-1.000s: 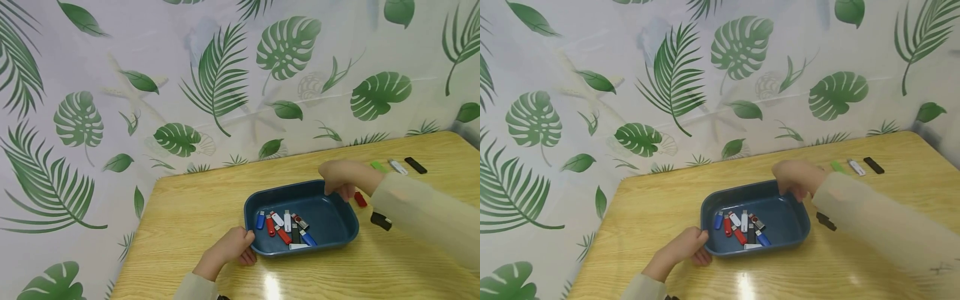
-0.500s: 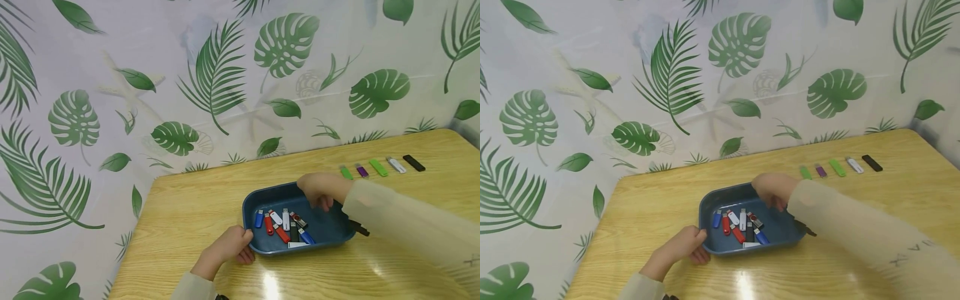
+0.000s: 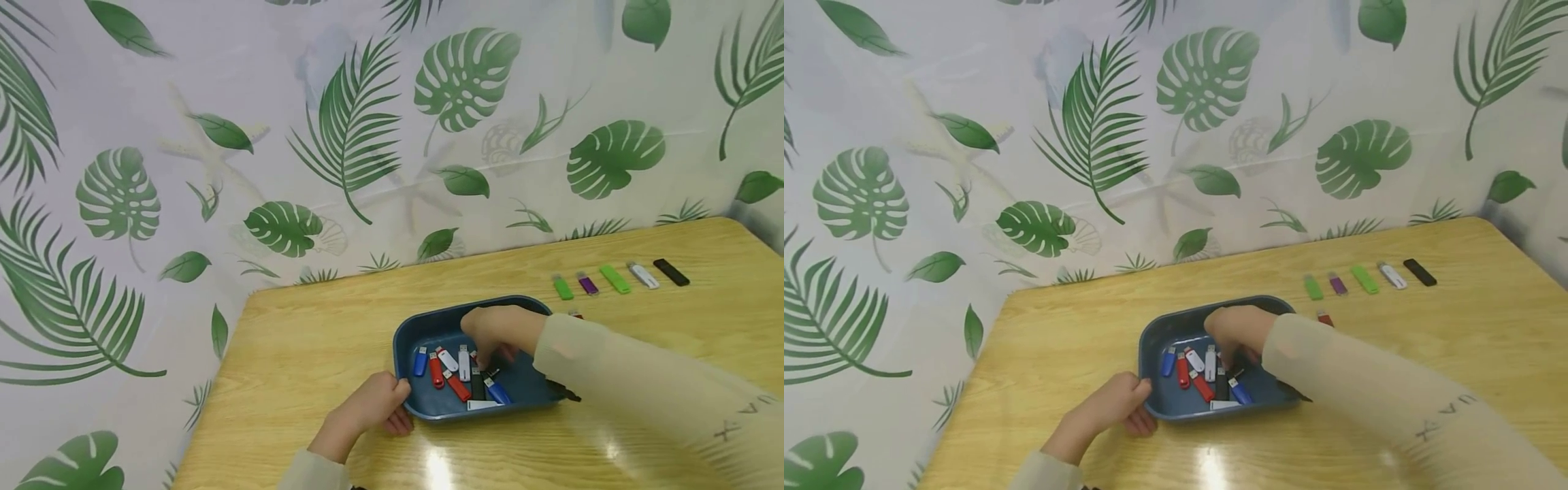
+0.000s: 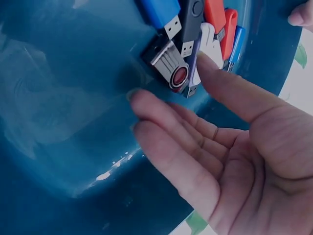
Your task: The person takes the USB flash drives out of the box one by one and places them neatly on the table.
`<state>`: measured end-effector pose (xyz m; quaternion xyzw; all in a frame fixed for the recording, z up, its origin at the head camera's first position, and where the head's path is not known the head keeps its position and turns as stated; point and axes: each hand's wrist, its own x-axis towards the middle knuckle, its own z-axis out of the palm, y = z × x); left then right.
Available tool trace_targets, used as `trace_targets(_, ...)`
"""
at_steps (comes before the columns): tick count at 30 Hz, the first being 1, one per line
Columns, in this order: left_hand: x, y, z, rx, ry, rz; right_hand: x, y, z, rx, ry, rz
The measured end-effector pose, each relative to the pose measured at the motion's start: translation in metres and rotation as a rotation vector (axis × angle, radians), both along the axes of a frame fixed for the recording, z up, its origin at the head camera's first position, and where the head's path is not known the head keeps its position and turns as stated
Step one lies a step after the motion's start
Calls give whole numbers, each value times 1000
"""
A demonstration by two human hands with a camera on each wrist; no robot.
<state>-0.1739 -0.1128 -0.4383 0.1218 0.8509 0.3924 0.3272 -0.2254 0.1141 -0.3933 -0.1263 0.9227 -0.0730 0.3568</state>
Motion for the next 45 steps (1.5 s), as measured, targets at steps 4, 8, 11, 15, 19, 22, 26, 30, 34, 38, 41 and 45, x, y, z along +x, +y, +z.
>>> trace_targets(4,2,-3,-1,-3,7,-4,0,-6,-4,15,15,8)
trace_targets(8,2,-2,-1,-6,9,-5,-1,-10,-8,31,3,2)
trace_targets(11,2,-1,-1,-8,9,-4,-3,-13,-10,36,-8,-1)
trace_targets(15,2,-1,-1,-4,9,-5,-2,-16,-12,49,-13,22)
trace_targets(19,4,-1,-1,-2,14,-3,3,-19,-15,44,13,61)
trace_targets(22,4,0,1,-7,19,-5,7,-23,-15,62,50,99)
trace_targets(26,3,1,2,-11,30,-17,9,-22,-14,72,72,114)
trace_targets(30,2,2,2,-10,32,-23,7,-18,-14,40,51,85)
trace_targets(34,2,2,1,-17,36,-20,7,-18,-13,47,41,77)
trace_targets(38,1,1,0,-22,38,-18,6,-18,-12,58,36,77)
trace_targets(41,1,1,0,-20,35,-20,5,-18,-12,89,16,84)
trace_targets(45,1,1,1,-23,37,-19,3,-16,-11,129,-8,93)
